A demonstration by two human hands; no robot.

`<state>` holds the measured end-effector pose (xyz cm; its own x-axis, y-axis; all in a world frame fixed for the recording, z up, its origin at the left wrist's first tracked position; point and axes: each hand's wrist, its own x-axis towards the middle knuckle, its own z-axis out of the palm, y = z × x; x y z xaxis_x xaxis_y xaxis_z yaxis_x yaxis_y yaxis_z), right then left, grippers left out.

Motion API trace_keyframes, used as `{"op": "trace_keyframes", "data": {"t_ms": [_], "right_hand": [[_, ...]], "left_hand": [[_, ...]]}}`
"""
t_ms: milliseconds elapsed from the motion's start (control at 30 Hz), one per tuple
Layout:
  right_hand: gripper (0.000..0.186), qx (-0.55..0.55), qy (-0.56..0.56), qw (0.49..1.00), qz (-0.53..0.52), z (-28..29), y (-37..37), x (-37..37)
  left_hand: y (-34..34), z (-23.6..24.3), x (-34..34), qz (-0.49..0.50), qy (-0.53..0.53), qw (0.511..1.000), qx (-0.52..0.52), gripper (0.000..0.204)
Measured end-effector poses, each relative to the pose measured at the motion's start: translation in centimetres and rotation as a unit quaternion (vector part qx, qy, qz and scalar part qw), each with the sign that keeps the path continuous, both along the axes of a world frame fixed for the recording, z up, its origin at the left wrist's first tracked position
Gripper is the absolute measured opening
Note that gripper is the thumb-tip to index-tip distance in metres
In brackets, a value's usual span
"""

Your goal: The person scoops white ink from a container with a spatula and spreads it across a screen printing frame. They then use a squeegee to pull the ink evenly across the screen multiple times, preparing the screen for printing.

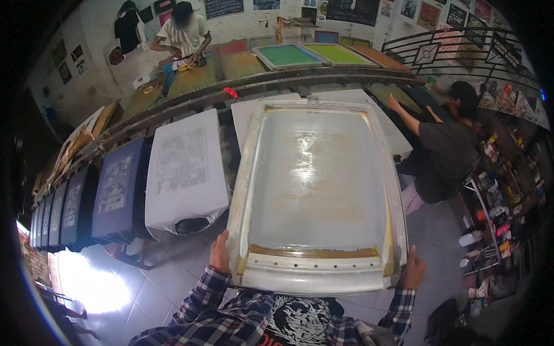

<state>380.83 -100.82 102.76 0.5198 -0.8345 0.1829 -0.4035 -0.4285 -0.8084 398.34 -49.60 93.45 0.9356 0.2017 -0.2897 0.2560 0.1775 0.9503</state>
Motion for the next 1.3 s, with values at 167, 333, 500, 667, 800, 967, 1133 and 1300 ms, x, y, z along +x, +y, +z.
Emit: {"op": "trace_keyframes", "data": {"t_ms": [167, 333, 500, 667, 800, 967, 1133, 1300], "right_hand": [[0.062, 0.002, -0.048, 0.992, 0.113, -3.6, -3.7, 15.4], [0.057, 0.002, 0.008, 0.985, 0.170, -7.1, -6.4, 28.7], [0.057, 0.005, 0.059, 0.973, 0.224, -7.7, -7.4, 36.4], [0.060, 0.000, 0.114, 0.961, 0.251, -6.5, -6.9, 39.1], [0.060, 0.033, 0.075, 0.970, 0.229, -6.5, -5.5, 40.8], [0.059, 0.049, 0.093, 0.967, 0.234, -6.5, -5.4, 42.1], [0.055, 0.076, 0.091, 0.970, 0.211, -6.7, -4.8, 42.7], [0.055, 0.103, 0.061, 0.970, 0.214, -8.1, -4.9, 42.8]], "left_hand": [[-0.6, -3.2, 4.9, 0.079, -0.016, 0.995, 0.060, 0.050], [-2.0, -5.3, 9.7, 0.162, -0.001, 0.986, 0.022, 0.052], [-4.8, -3.0, 13.0, 0.214, 0.036, 0.971, 0.103, 0.061], [-4.2, -3.2, 15.9, 0.206, 0.080, 0.962, 0.162, 0.064], [-2.2, -5.2, 18.4, 0.227, 0.103, 0.954, 0.167, 0.065], [-1.8, -5.0, 20.4, 0.207, 0.092, 0.961, 0.160, 0.068], [-3.5, -2.4, 21.5, 0.198, 0.109, 0.958, 0.179, 0.068], [-1.3, -6.6, 20.3, 0.170, 0.043, 0.946, 0.271, 0.055]]}}
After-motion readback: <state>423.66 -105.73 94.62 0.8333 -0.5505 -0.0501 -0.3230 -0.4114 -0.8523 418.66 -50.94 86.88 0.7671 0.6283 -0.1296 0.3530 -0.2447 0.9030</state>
